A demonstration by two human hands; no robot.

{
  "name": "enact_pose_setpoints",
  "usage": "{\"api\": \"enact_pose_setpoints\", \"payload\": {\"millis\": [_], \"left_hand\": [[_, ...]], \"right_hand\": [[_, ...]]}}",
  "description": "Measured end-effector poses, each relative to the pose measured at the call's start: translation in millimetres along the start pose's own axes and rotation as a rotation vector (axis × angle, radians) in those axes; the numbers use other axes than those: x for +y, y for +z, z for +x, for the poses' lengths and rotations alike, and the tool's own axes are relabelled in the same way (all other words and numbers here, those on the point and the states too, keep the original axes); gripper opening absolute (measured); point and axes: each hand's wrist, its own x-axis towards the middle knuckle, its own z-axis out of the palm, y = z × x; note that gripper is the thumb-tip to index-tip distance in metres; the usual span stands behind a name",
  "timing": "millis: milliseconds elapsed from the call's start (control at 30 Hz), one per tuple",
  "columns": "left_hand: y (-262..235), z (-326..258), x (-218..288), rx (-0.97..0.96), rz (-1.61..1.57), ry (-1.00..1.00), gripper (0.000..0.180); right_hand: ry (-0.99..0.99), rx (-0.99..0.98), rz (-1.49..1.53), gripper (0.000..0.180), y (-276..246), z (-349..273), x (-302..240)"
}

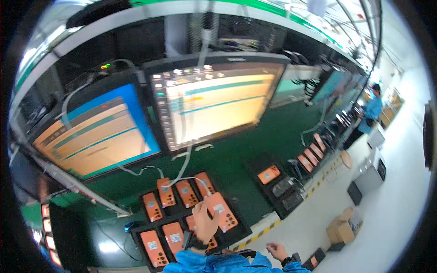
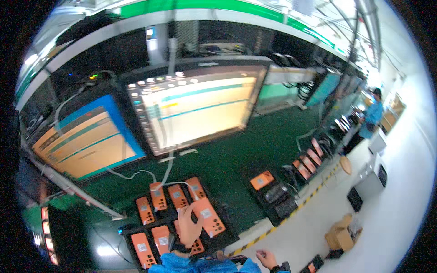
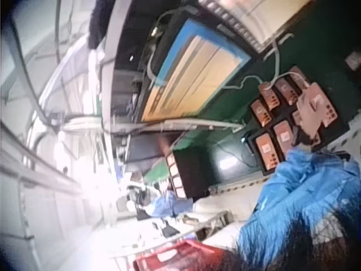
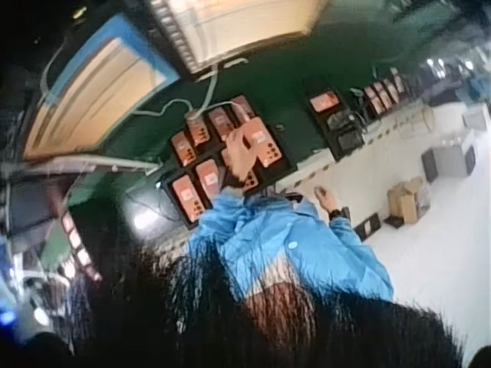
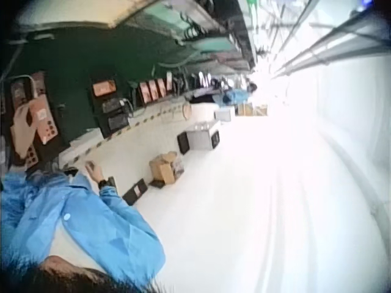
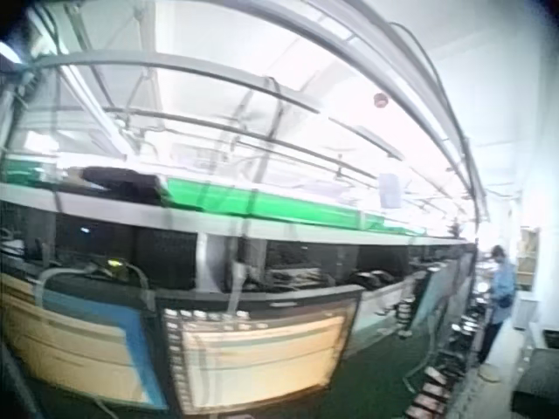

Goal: Scanning barcodes on electronic tablets or phones at a test bench.

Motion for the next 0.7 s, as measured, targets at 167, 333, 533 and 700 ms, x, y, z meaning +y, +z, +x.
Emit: {"api": "enact_pose_setpoints", "payload": {"millis": [167, 333, 533, 700], "left_hand": [[-101.2, 16.4, 185.5, -0.599, -0.79, 0.054, 0.016], [-128.0, 26.8, 310.0, -1.024, -1.108, 0.506, 0.026], [-21.5, -51.1, 394.8, -0.982, -1.096, 0.526, 0.02], [46.0, -104.6, 496.7, -0.969, -0.974, 0.669, 0.013]], "right_hand": [[0.913, 0.265, 0.457, 0.034, -2.5, -120.2, 217.6], [0.843, 0.312, 0.539, 0.033, 42.4, -201.4, 308.0], [0.685, 0.185, 0.428, 0.033, 74.6, -166.4, 328.1], [0.63, 0.344, 0.559, 0.032, -61.4, -165.0, 264.9]]}}
